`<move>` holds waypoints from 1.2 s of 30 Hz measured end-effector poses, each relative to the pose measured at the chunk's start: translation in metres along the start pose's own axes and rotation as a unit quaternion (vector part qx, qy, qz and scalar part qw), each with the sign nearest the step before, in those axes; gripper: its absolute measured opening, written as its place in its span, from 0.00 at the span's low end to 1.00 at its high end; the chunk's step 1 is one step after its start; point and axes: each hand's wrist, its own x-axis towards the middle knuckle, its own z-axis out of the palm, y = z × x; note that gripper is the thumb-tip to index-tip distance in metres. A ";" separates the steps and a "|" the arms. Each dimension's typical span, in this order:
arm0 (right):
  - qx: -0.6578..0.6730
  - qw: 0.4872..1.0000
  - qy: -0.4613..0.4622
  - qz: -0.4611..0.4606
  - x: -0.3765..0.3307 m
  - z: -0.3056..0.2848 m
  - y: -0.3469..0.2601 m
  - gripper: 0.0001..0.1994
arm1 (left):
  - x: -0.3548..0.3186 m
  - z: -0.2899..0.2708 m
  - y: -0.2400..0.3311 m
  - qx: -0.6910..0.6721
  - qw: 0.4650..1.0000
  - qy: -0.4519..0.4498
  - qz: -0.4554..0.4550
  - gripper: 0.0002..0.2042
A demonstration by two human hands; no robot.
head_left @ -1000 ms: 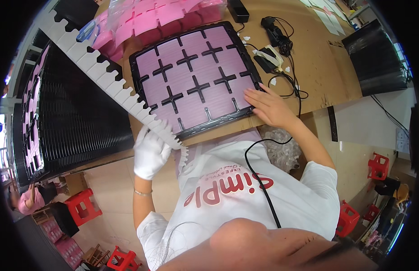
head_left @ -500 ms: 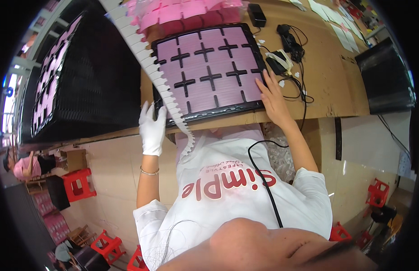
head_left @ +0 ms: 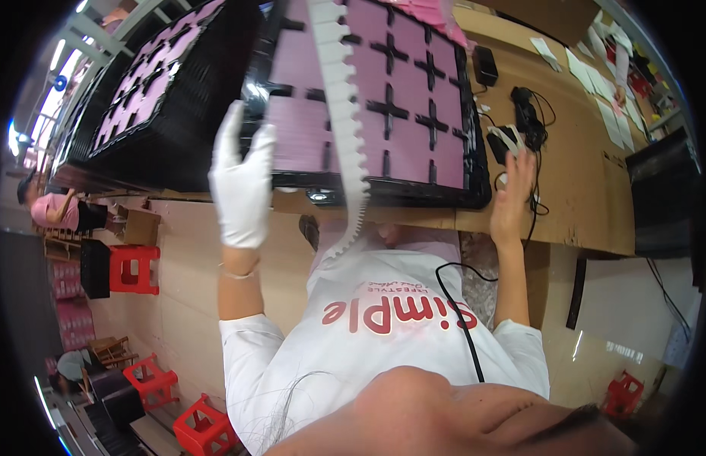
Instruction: The person places pink plastic inserts into black plastic trays. They then apply a white adhesive strip along the edge of the tray and press it down. The person repeats this process for multiple trays, stacking the completed ones to the side.
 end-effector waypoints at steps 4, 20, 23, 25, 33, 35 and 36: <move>-0.035 0.998 0.036 0.034 -0.002 -0.016 -0.011 0.33 | 0.064 -0.096 0.041 0.179 0.969 0.116 0.126 0.19; 0.034 0.997 -0.043 0.059 -0.004 0.013 -0.029 0.25 | 0.287 -0.388 -0.166 0.231 0.959 -0.021 -0.160 0.23; 0.009 0.998 -0.035 0.059 -0.001 0.009 -0.031 0.26 | 0.254 -0.252 -0.051 0.641 0.752 0.038 -0.146 0.29; 0.023 0.997 -0.040 0.054 0.004 0.013 -0.034 0.26 | 0.244 -0.232 -0.043 0.506 0.853 0.055 0.115 0.26; 0.045 0.996 -0.082 -0.005 0.019 0.026 -0.053 0.27 | 0.139 -0.120 0.019 0.383 0.871 -0.219 0.216 0.21; 0.051 0.995 -0.089 -0.005 0.018 0.025 -0.054 0.26 | 0.138 -0.118 0.020 0.379 0.872 -0.219 0.220 0.22; 0.073 0.993 -0.089 -0.004 0.018 0.027 -0.054 0.26 | 0.137 -0.116 0.018 0.400 0.855 -0.187 0.271 0.20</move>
